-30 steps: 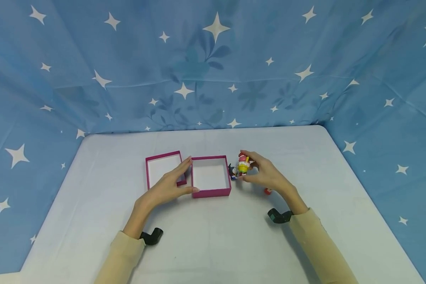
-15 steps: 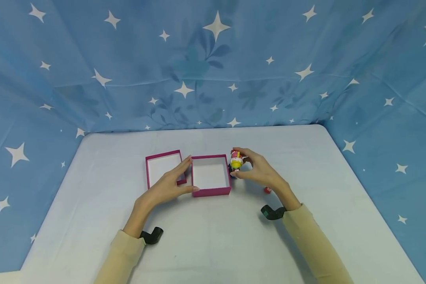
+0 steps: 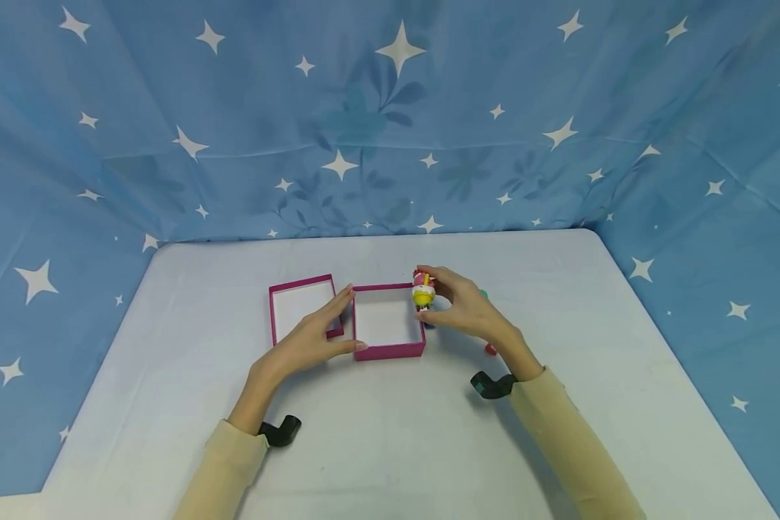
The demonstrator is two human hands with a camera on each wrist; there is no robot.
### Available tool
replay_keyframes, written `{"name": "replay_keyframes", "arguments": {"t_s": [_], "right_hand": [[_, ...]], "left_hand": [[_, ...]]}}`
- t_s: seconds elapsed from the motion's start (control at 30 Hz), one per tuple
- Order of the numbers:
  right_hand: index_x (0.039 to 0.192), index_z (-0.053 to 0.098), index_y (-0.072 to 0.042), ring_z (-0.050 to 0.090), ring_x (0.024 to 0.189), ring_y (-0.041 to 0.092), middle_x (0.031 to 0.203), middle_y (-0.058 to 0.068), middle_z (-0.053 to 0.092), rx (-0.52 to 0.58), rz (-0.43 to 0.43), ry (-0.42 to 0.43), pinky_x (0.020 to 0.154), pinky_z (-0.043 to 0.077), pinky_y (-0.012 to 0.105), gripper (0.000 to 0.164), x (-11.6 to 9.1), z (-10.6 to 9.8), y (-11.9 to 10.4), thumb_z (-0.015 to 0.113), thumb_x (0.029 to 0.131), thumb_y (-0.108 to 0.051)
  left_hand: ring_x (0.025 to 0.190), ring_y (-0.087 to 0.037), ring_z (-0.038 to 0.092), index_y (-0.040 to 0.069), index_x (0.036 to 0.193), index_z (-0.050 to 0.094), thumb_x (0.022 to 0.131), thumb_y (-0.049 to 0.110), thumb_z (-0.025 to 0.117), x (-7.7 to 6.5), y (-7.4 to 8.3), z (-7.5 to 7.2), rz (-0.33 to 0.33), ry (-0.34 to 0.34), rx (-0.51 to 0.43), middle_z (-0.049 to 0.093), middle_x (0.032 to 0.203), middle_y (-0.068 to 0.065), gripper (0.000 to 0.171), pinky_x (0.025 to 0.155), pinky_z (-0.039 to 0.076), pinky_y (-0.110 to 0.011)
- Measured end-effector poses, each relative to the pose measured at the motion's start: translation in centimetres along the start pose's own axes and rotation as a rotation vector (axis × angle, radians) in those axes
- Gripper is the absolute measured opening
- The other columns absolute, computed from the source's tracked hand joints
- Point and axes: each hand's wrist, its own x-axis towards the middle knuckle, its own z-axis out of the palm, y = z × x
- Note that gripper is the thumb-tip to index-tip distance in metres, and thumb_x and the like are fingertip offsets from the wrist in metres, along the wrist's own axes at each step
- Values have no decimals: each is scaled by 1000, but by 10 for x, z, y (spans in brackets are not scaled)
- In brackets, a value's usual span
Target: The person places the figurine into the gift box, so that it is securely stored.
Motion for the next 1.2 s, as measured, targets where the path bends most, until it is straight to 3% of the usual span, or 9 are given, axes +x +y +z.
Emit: {"name": "replay_keyframes", "arguments": {"t_s": [0.47,0.73,0.97,1.2], "right_hand": [[155,45,-5,56,136,32,148,14,54,-135,-35,-90,113,46,45,84,18,8,-17,86,84,-25],[152,47,-3,60,116,26,135,11,61,-271,-65,-120,104,55,49,84,28,18,-22,85,83,-30],[151,46,1,61,122,28,137,13,61,-314,-78,-149,109,51,50,83,31,27,-26,85,82,-27],[153,45,-1,60,128,29,139,12,61,-320,-40,-198,111,49,50,85,33,38,-28,86,83,-29]], "left_hand": [[159,-20,20,31,166,16,86,64,74,3,0,1,-3,13,-1,13,171,16,104,125,27,-55],[159,-21,19,29,166,17,86,62,75,3,0,-3,-7,14,-9,12,172,15,104,124,27,-57],[158,-20,20,26,167,17,87,61,74,2,-1,-1,10,3,-5,11,172,15,104,125,27,-54],[158,-21,22,25,166,18,88,59,74,0,-1,-1,12,6,-8,11,172,16,102,125,28,-54]]}}
